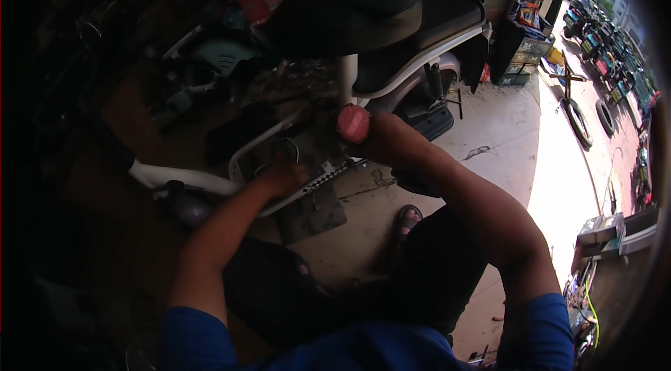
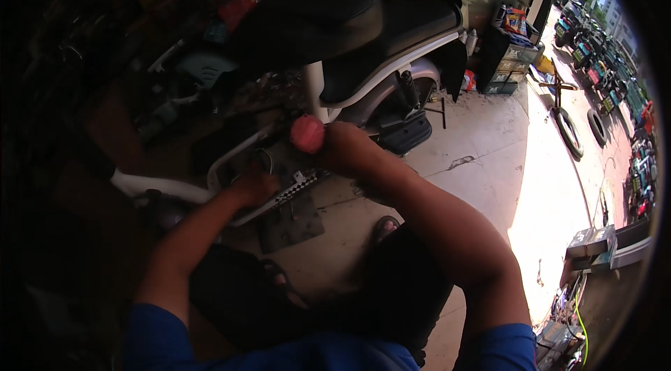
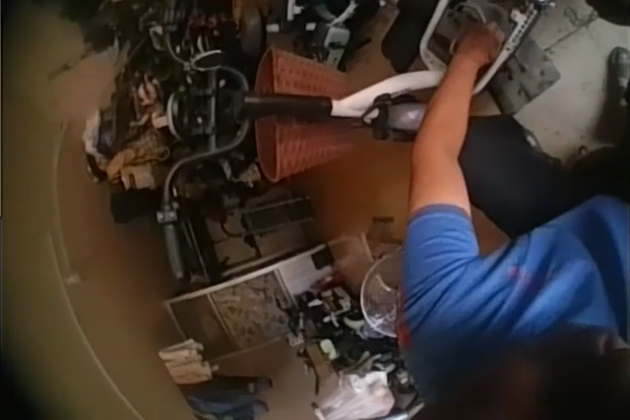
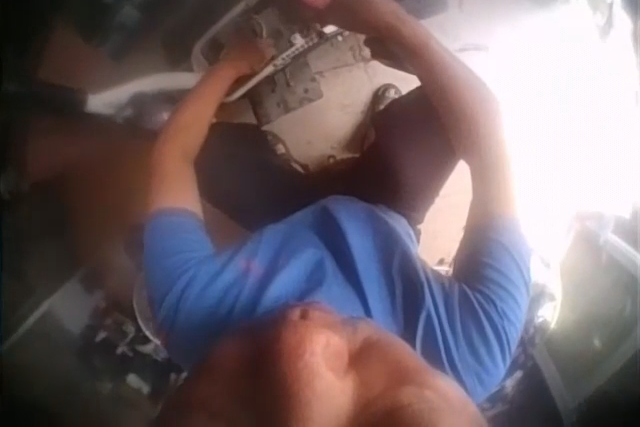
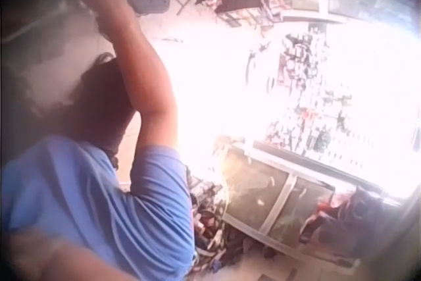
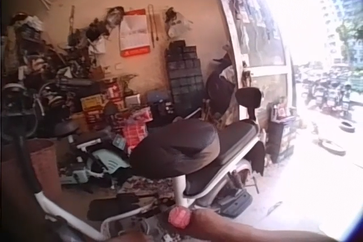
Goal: The person uses a power drill to remove screws from the floorboard of an electric scooter, lifts the cover to reveal the internal compartment, and handles the battery and wiring by hand.
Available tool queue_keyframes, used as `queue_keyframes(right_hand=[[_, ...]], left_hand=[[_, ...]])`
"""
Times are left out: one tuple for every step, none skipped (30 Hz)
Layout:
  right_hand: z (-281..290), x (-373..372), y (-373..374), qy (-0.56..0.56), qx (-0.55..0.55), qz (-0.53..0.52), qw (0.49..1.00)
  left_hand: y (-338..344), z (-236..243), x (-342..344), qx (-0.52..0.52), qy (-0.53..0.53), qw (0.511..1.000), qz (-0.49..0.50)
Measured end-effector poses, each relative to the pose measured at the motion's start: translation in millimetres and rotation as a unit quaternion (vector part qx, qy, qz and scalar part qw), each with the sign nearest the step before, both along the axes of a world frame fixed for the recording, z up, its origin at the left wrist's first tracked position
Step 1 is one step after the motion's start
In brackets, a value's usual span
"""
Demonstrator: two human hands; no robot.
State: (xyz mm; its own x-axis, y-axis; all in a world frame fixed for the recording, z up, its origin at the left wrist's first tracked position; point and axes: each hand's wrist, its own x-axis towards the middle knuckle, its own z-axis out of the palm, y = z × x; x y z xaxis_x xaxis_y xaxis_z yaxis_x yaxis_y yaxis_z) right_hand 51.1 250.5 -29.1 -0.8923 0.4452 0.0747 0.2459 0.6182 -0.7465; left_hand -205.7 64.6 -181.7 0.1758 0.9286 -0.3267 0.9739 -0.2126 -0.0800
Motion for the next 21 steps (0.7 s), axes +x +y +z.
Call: queue_keyframes(right_hand=[[-1,0,5,-0.036,0.061,0.022,0.997],[-1,1,9,-0.071,0.119,0.041,0.990],[7,9,5,-0.017,0.098,0.027,0.995],[17,15,1,0.037,0.081,0.017,0.996],[17,8,-3,-0.022,0.099,0.005,0.995],[19,12,-8,0.044,0.045,-0.002,0.998],[28,13,-11,0.044,0.104,0.020,0.993],[32,9,-8,-0.079,0.106,0.039,0.991],[-3,-2,2,-0.065,0.113,0.030,0.991],[-14,-11,2,-0.042,0.103,0.030,0.993],[-15,-26,-6,-0.008,0.098,0.039,0.994],[-27,-25,-2,-0.003,0.070,0.038,0.997],[-27,-22,-1,0.000,0.056,0.038,0.998],[-27,-22,-1,0.002,0.046,0.041,0.998],[-29,-19,-1,0.002,0.039,0.039,0.998],[-30,-17,0,0.000,0.037,0.037,0.999],[-31,-16,2,-0.002,0.033,0.038,0.999],[-32,-16,2,-0.003,0.030,0.037,0.999],[-33,-15,4,-0.004,0.028,0.038,0.999],[-32,-17,4,-0.005,0.024,0.036,0.999],[-32,-18,3,-0.005,0.023,0.039,0.999]], left_hand=[[6,-1,0,0.001,0.024,0.999,-0.039],[9,1,-1,0.002,0.050,0.995,-0.081],[9,1,0,0.028,0.010,0.995,-0.092],[8,1,1,0.056,-0.030,0.993,-0.103],[1,-13,-11,0.062,-0.071,0.988,-0.118],[1,-15,-8,0.060,-0.095,0.985,-0.134],[4,-14,-6,0.046,-0.099,0.987,-0.117],[10,-9,6,0.022,-0.090,0.992,-0.086],[15,-2,20,0.001,-0.071,0.996,-0.056],[10,5,25,-0.008,-0.044,0.998,-0.040],[-12,-14,-16,0.053,-0.039,0.987,-0.148],[0,-18,-7,0.063,-0.014,0.985,-0.159],[1,-14,-7,0.065,-0.008,0.984,-0.164],[3,-12,-8,0.046,-0.001,0.986,-0.163],[3,-9,-4,0.023,0.002,0.986,-0.163],[3,-2,-1,0.019,-0.021,0.986,-0.166],[4,-2,-2,0.019,-0.021,0.986,-0.165],[4,-2,-3,0.024,-0.019,0.983,-0.180],[4,-3,-4,0.028,-0.018,0.980,-0.194],[4,-3,-4,0.029,-0.018,0.980,-0.194],[3,-8,-7,0.030,-0.015,0.981,-0.191]])
